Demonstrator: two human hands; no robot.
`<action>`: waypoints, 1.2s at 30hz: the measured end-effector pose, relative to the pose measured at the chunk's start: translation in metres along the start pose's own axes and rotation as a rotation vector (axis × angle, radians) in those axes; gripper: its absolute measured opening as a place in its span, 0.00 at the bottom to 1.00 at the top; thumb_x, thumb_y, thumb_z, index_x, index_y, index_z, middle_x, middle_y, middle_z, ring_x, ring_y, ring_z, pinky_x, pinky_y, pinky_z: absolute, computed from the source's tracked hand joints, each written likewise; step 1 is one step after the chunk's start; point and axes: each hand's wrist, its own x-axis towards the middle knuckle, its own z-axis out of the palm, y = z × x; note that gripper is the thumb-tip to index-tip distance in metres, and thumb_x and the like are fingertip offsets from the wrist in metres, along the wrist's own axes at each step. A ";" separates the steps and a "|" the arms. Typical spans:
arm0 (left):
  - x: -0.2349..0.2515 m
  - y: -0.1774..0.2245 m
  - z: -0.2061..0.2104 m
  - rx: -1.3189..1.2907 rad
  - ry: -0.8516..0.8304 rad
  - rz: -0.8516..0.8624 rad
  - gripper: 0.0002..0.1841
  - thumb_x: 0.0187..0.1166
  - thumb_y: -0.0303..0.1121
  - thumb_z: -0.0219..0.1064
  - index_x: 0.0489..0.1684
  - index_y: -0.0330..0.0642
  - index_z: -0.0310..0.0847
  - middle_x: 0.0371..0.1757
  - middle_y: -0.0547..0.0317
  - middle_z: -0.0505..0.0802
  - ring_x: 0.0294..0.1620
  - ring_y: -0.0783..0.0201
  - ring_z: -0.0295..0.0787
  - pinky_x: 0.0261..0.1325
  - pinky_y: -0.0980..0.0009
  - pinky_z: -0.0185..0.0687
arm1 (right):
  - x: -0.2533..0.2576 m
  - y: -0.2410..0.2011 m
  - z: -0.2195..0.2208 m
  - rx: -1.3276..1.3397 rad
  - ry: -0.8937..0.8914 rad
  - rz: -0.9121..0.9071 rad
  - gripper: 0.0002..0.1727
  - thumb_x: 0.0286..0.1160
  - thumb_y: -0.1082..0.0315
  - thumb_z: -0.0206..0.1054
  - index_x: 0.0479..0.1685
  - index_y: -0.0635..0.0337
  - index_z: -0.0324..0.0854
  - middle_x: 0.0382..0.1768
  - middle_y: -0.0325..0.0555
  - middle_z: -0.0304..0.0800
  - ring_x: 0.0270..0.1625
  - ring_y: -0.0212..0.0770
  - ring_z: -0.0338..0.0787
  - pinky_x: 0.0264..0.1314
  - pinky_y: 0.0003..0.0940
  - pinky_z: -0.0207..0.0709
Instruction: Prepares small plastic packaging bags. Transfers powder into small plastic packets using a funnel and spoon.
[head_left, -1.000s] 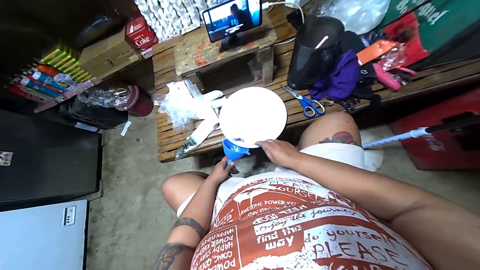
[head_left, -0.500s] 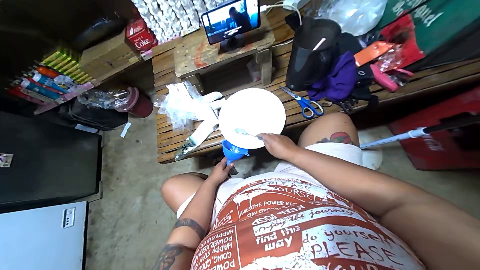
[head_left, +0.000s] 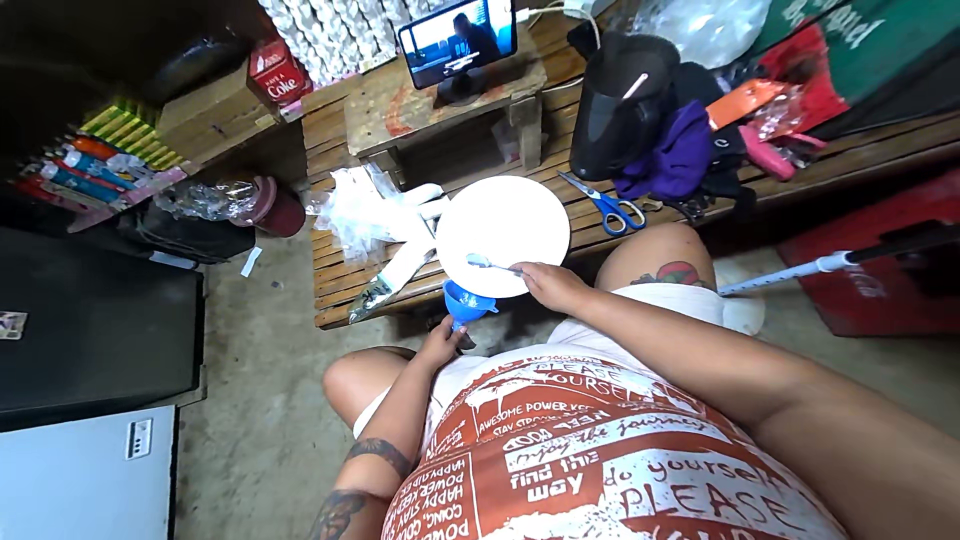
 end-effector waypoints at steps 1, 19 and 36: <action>0.000 -0.001 0.000 -0.006 0.001 0.004 0.23 0.93 0.39 0.54 0.78 0.31 0.69 0.65 0.39 0.88 0.67 0.54 0.87 0.76 0.57 0.77 | -0.005 -0.002 0.002 0.010 -0.011 -0.061 0.21 0.93 0.67 0.49 0.76 0.56 0.79 0.62 0.59 0.90 0.66 0.59 0.89 0.71 0.61 0.78; -0.003 0.005 -0.001 0.035 -0.033 -0.035 0.23 0.93 0.40 0.53 0.77 0.31 0.69 0.62 0.40 0.89 0.66 0.53 0.87 0.76 0.55 0.76 | -0.032 -0.015 -0.005 0.004 -0.097 -0.130 0.20 0.91 0.70 0.51 0.74 0.56 0.81 0.64 0.57 0.89 0.67 0.56 0.89 0.73 0.59 0.77; 0.001 0.001 0.000 0.016 -0.027 -0.018 0.23 0.93 0.39 0.54 0.76 0.30 0.69 0.63 0.38 0.89 0.66 0.53 0.87 0.76 0.56 0.77 | -0.024 0.000 0.006 0.075 -0.026 -0.140 0.19 0.92 0.69 0.51 0.72 0.56 0.83 0.62 0.56 0.90 0.65 0.56 0.89 0.72 0.59 0.77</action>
